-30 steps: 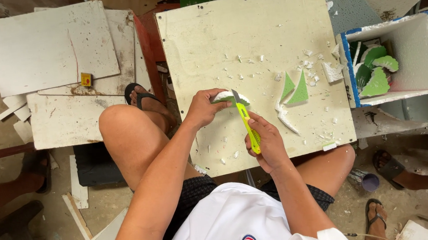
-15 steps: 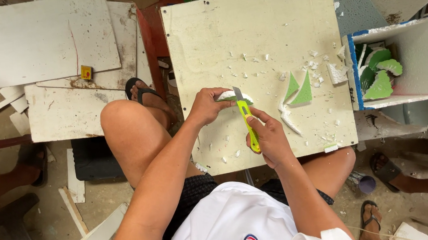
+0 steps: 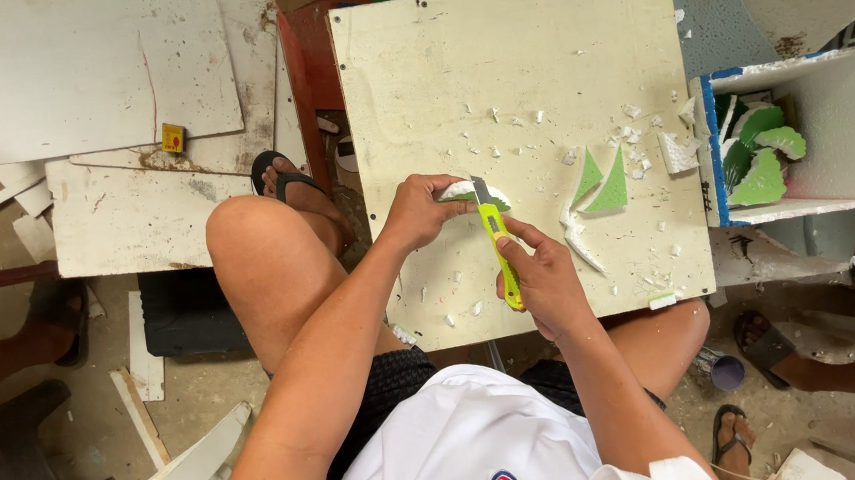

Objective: Using a utility knife to cut and shape small pieces of foam on a work surface.

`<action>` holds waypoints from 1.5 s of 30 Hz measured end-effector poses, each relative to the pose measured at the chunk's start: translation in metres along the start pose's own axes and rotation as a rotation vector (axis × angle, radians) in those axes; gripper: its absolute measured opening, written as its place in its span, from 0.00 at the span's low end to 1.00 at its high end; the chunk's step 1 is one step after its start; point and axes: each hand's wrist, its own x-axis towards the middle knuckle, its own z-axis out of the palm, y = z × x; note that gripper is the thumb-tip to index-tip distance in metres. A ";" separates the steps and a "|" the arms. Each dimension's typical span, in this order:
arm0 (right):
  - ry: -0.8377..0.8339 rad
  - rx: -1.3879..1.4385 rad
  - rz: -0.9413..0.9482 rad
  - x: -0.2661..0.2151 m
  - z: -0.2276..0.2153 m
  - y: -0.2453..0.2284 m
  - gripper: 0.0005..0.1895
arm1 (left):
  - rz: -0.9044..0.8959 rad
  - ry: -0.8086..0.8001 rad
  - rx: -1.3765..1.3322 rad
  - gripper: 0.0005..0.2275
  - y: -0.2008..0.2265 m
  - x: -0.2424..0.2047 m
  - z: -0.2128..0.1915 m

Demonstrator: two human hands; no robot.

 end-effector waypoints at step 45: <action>-0.038 0.656 0.066 0.001 0.010 -0.006 0.28 | 0.019 0.240 -0.621 0.22 -0.027 0.016 0.012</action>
